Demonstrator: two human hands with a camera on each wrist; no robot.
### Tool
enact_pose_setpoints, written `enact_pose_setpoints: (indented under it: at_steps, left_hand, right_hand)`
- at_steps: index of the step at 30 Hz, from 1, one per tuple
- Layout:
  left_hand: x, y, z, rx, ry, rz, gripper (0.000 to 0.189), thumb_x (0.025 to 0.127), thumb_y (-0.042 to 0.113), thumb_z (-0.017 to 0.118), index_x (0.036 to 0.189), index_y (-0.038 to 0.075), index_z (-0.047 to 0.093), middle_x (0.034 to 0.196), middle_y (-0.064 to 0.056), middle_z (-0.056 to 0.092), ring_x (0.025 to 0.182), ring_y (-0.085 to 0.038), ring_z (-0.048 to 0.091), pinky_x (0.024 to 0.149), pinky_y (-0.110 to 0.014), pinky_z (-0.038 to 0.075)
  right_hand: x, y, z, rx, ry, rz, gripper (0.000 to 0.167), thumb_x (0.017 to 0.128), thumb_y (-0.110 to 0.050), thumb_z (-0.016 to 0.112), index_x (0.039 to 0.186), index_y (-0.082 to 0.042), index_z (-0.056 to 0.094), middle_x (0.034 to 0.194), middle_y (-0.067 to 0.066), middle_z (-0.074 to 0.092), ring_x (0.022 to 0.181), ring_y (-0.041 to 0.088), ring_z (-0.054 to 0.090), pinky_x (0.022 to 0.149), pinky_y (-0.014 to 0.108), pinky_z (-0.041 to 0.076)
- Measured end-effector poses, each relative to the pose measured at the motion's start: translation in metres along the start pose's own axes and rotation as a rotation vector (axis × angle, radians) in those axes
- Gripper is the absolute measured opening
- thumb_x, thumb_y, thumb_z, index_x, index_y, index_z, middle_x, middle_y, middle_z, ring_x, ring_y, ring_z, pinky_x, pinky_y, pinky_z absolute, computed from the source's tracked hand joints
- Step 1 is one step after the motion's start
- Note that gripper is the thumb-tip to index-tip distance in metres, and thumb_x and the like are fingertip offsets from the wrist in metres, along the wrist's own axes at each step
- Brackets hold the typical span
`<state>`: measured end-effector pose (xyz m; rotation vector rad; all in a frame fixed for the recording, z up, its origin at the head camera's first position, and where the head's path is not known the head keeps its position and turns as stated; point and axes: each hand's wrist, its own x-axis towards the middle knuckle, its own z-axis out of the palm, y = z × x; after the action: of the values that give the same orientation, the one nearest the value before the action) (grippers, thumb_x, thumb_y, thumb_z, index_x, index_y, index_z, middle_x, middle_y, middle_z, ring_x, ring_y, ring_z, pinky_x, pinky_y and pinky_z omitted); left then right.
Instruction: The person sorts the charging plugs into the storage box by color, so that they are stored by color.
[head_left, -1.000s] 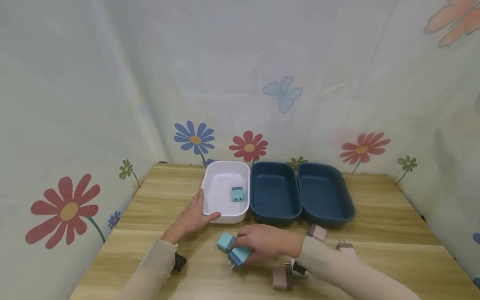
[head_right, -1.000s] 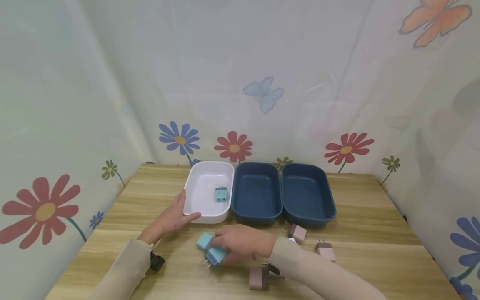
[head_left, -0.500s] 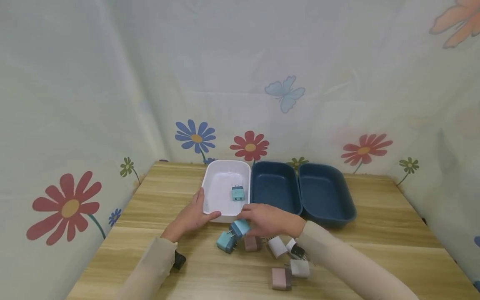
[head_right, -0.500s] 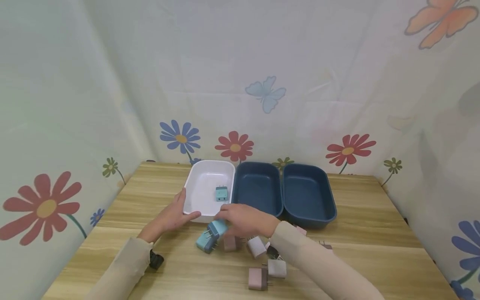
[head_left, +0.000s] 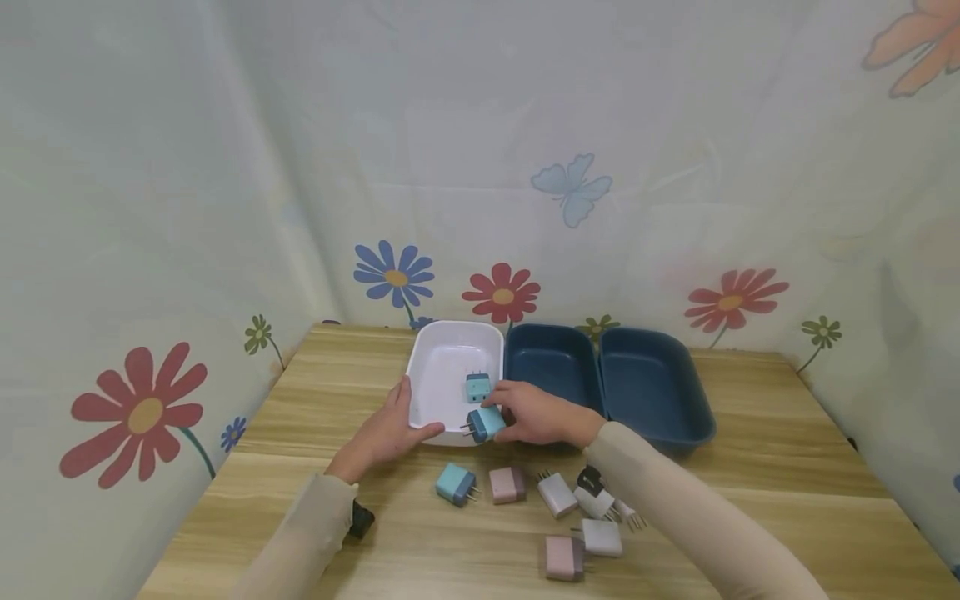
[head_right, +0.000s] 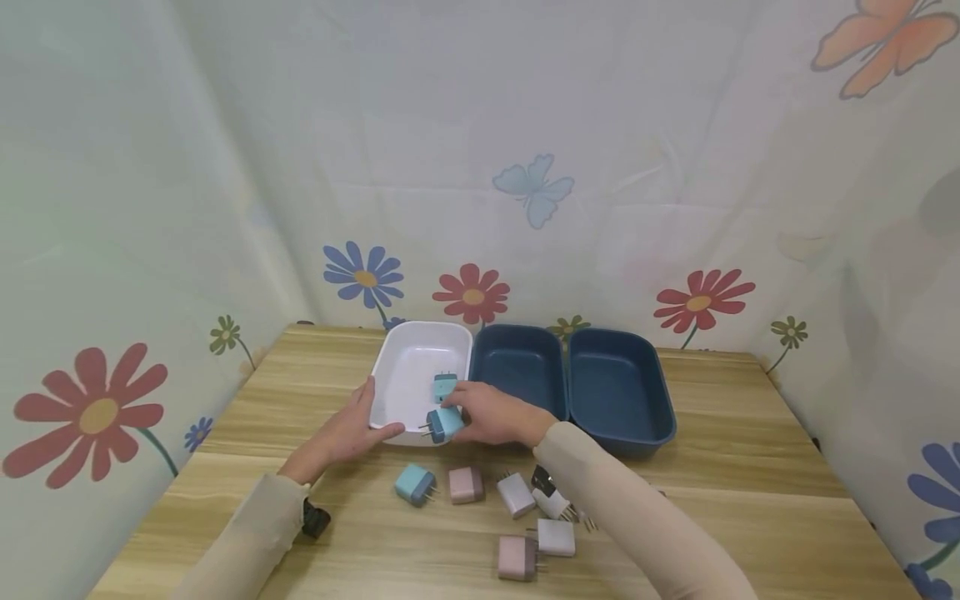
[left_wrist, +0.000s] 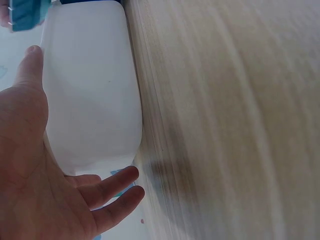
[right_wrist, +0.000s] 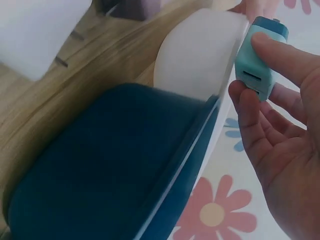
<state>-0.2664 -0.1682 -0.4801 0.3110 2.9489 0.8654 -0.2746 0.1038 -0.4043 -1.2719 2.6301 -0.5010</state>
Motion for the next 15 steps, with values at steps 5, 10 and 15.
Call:
enact_pose_setpoints:
  at_steps: [5, 10, 15]
  left_hand:
    - [0.0, -0.002, 0.001, -0.008, -0.004, -0.007, 0.114, 0.08, 0.06, 0.064, 0.149, -0.003, -0.001, 0.154, -0.025, 0.01, 0.132, -0.041, 0.032, 0.101, -0.054, 0.034]
    - [0.001, -0.003, 0.002, -0.023, -0.001, 0.001, 0.114, 0.08, 0.061, 0.063, 0.149, -0.003, -0.001, 0.153, -0.025, 0.01, 0.132, -0.041, 0.032, 0.102, -0.054, 0.034]
    - [0.003, -0.005, 0.003, -0.027, -0.003, 0.0, 0.117, 0.078, 0.066, 0.061, 0.15, -0.001, -0.001, 0.154, -0.023, 0.011, 0.132, -0.04, 0.033, 0.102, -0.053, 0.034]
  right_hand:
    - [0.007, 0.008, 0.001, 0.033, 0.027, 0.041, 0.046, 0.081, -0.019, 0.076, 0.123, -0.006, 0.06, 0.112, 0.004, 0.055, 0.092, 0.024, 0.058, 0.079, 0.023, 0.049]
    - [0.017, 0.014, 0.001, 0.051, 0.036, 0.094, 0.046, 0.081, -0.019, 0.077, 0.122, -0.006, 0.061, 0.11, 0.003, 0.056, 0.092, 0.023, 0.059, 0.078, 0.023, 0.049]
    - [0.03, 0.012, -0.002, 0.03, 0.027, 0.133, 0.046, 0.081, -0.022, 0.077, 0.121, -0.008, 0.062, 0.104, 0.0, 0.056, 0.087, 0.017, 0.058, 0.075, 0.02, 0.049]
